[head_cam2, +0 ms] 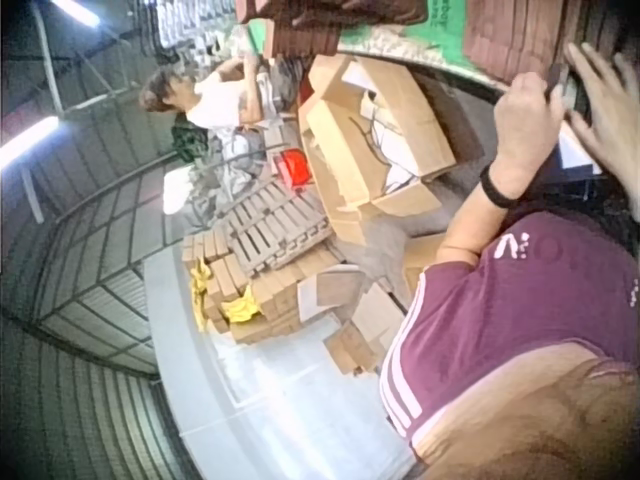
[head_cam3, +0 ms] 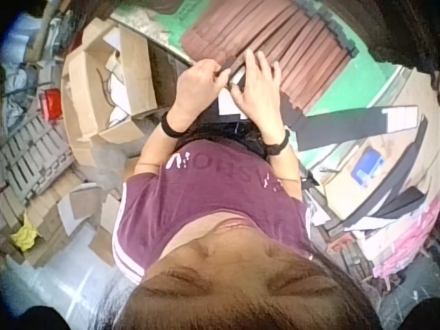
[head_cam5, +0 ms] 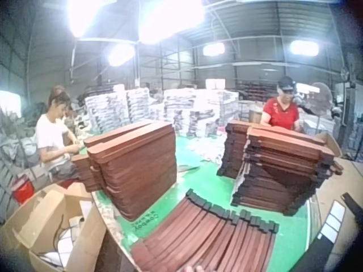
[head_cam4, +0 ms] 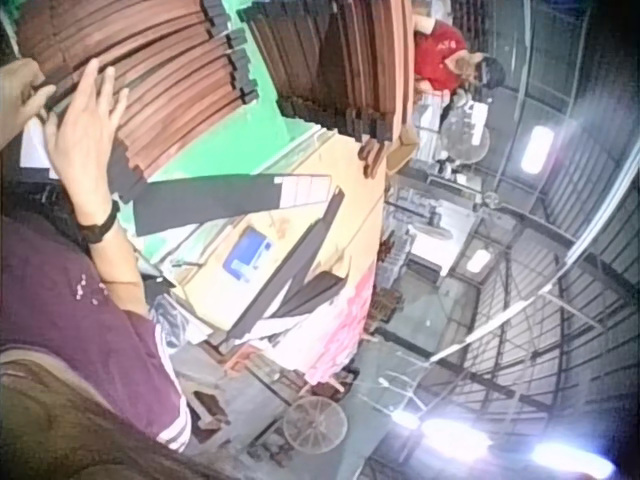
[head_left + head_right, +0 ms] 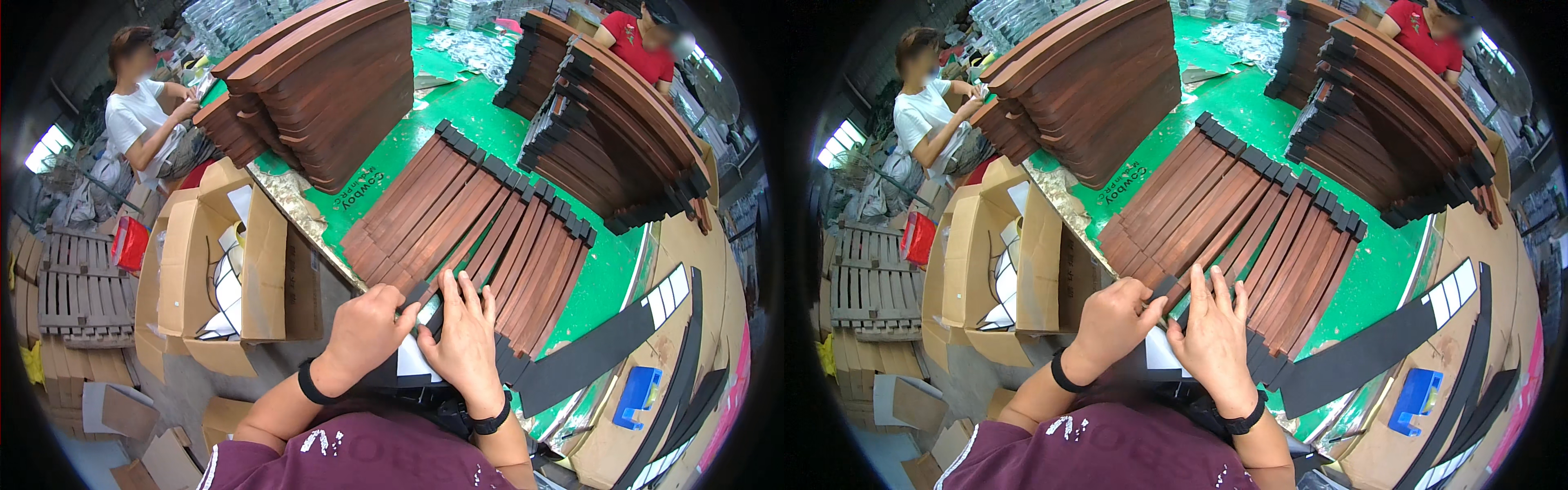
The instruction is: The person assembles wooden slats by attaching black plastic end caps to each piece. They pick up a slat, slide a cap onto one end, then repeat on the other end, stacking the finished pieces on the table. The process is repeated for multiple slats throughout the clip.
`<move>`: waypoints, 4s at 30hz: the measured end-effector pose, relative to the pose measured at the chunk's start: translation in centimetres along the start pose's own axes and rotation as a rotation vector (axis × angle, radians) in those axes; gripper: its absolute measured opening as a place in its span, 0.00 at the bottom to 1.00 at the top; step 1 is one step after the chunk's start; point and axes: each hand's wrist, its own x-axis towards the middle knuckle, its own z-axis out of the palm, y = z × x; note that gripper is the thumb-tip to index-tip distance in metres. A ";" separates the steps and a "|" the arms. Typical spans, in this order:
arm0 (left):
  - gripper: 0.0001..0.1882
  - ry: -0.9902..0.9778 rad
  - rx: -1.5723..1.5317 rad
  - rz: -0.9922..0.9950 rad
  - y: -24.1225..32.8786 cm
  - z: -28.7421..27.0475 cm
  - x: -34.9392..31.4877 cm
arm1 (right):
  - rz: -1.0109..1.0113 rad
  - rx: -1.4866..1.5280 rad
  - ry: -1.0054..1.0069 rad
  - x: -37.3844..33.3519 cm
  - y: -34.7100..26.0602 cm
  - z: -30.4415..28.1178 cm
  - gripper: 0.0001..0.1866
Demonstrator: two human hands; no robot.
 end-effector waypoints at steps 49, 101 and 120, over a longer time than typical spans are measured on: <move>0.14 0.006 -0.006 0.026 -1.0 1.8 -3.1 | -0.106 -0.136 -0.032 0.0 -0.2 -0.2 0.30; 0.10 0.321 -0.448 -0.260 -12.0 -3.2 -0.9 | -0.384 0.242 -0.195 -0.3 -8.3 0.4 0.13; 0.14 0.068 -0.341 0.145 -6.9 -1.6 -3.8 | -0.145 -0.059 0.029 2.8 -4.5 -1.2 0.35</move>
